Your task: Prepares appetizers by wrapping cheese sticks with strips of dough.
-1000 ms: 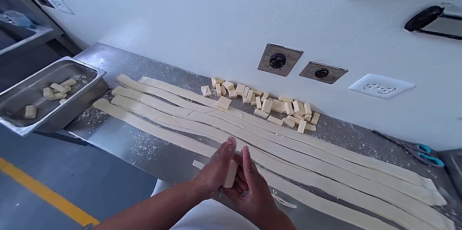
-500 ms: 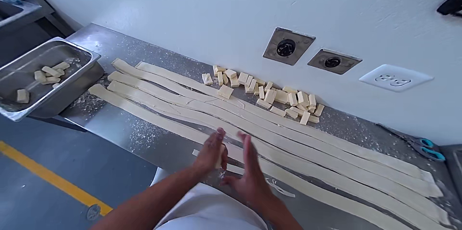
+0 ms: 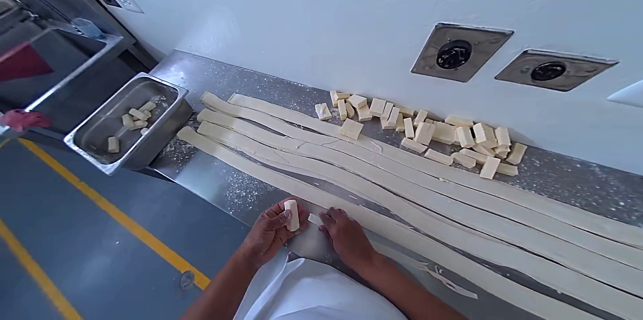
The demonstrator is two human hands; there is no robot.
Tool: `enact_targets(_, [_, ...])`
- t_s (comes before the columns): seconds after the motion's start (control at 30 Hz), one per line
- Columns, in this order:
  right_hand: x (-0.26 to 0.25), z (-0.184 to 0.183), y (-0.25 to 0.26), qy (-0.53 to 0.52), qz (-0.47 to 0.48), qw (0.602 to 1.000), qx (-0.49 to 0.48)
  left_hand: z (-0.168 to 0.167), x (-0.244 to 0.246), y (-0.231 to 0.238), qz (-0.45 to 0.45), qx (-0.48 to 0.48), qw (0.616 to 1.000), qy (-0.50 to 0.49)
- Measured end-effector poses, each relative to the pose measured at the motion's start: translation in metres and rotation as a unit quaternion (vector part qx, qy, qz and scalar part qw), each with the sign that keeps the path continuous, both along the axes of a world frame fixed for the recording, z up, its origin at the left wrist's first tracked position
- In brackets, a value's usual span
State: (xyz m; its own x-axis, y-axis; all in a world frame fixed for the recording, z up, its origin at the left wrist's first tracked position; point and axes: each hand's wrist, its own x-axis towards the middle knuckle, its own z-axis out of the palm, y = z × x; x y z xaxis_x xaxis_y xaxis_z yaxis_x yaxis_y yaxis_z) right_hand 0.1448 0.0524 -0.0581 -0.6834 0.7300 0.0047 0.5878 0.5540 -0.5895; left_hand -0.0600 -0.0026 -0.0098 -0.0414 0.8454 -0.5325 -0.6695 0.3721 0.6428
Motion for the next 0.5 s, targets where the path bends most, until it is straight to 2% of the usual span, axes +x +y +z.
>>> enact_targets(0.1, [-0.018, 0.018, 0.014, -0.156, 0.029, 0.98, -0.122, 0.006, 0.0, -0.002, 0.005, 0.013, 1.0, 0.007])
enact_targets(0.17, [-0.022, 0.021, 0.019, -0.167, 0.024, 0.973, -0.155, 0.012, 0.004, -0.002, 0.023, -0.007, 0.999, 0.026])
enact_targets(0.23, [-0.016, 0.022, 0.02, -0.082, -0.001, 0.977, -0.196, 0.018, 0.012, -0.002, 0.041, -0.037, 0.997, 0.058])
enact_targets(0.27, [-0.012, 0.022, 0.019, 0.008, -0.032, 0.974, -0.224, 0.02, 0.015, -0.002, 0.042, -0.043, 0.996, 0.071])
enact_targets(0.3, [-0.011, 0.022, 0.017, 0.11, -0.071, 0.954, -0.27, 0.022, 0.018, -0.001, 0.037, -0.043, 0.995, 0.085])
enact_targets(0.37, [-0.011, 0.035, 0.018, 0.245, -0.127, 0.876, -0.396, 0.028, 0.025, -0.002, 0.009, -0.038, 0.993, 0.112])
enact_targets(0.43, [-0.008, 0.05, 0.022, 0.272, -0.131, 0.833, -0.463, 0.034, 0.034, -0.002, -0.021, -0.028, 0.99, 0.135])
enact_targets(0.5, [-0.004, 0.058, 0.025, 0.271, -0.137, 0.819, -0.487, 0.036, 0.041, -0.002, -0.043, -0.011, 0.985, 0.169])
